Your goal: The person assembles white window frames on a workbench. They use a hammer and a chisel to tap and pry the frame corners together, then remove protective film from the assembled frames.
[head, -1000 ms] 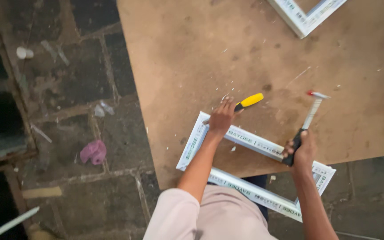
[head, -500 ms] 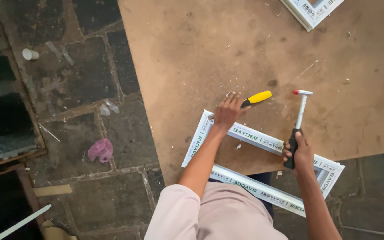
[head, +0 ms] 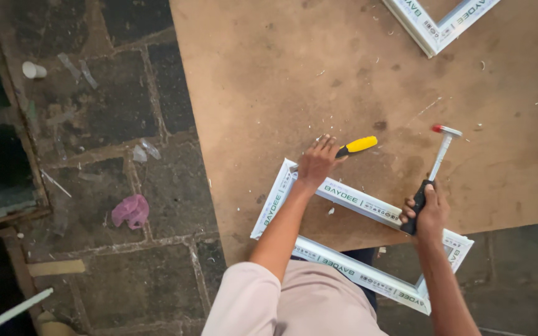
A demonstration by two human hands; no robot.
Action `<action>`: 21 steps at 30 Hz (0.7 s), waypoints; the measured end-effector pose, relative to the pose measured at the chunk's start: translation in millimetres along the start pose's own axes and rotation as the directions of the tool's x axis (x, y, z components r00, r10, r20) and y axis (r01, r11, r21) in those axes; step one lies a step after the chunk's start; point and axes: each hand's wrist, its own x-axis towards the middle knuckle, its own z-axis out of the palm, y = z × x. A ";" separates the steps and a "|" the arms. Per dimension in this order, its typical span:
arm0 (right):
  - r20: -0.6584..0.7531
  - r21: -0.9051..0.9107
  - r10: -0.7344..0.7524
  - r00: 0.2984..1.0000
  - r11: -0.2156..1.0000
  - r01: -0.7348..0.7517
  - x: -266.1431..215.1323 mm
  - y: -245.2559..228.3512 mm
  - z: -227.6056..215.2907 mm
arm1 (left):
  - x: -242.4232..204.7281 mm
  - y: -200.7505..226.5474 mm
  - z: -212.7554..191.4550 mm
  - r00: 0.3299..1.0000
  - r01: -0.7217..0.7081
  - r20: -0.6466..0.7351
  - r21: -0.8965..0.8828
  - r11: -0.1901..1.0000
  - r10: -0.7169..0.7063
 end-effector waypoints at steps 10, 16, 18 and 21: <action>0.059 -0.374 0.135 0.989 0.922 -0.104 2.2 25.8 -4.5 | -6.4 0.1 0.5 0.999 0.036 -0.009 -0.054 0.998 -0.037; -0.023 0.125 0.009 1.000 0.992 -0.006 7.2 29.3 -2.2 | -12.6 -3.5 4.7 0.998 0.063 0.008 -0.032 0.997 -0.063; 0.035 -0.150 0.104 0.994 0.984 -0.098 2.5 31.8 -2.2 | -8.8 -1.9 6.2 0.995 0.096 0.008 -0.071 0.993 -0.095; -0.021 0.065 -0.012 1.000 0.998 0.013 10.4 19.4 13.8 | 10.8 -9.8 6.1 0.998 0.062 -0.014 0.013 0.998 -0.062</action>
